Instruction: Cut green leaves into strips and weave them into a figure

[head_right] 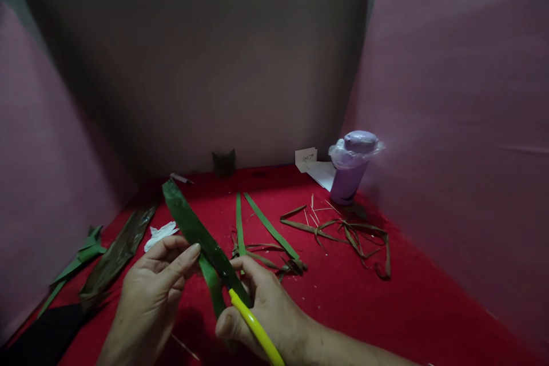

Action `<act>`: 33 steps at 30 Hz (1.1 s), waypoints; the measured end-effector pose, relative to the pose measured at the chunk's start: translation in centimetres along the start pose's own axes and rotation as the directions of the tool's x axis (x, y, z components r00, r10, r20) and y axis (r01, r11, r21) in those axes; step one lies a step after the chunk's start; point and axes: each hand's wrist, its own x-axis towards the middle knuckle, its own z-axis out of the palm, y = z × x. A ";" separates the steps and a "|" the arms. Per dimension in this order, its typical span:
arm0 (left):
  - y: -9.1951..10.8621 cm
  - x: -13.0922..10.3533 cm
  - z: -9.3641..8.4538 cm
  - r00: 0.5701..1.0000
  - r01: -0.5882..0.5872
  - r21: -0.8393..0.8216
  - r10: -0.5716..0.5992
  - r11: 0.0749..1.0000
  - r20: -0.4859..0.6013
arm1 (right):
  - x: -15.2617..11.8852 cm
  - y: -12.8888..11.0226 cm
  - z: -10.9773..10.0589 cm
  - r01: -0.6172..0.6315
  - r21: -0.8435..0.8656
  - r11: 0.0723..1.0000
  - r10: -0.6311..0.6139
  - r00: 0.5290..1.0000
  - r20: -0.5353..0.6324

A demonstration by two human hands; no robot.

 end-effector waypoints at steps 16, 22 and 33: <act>-0.2 -0.5 0.2 0.998 0.030 0.062 -0.034 0.998 0.060 | 0.1 0.6 -0.2 0.029 -0.080 0.996 -0.034 0.998 -0.062; -0.6 -0.8 0.2 0.991 0.068 0.054 -0.073 0.996 0.112 | 0.3 -0.1 0.3 0.100 0.006 0.995 -0.099 0.991 -0.091; -0.5 -0.7 0.1 0.985 0.073 0.118 -0.090 0.990 0.145 | 0.0 -0.1 -0.2 0.056 -0.112 0.992 -0.066 0.994 -0.084</act>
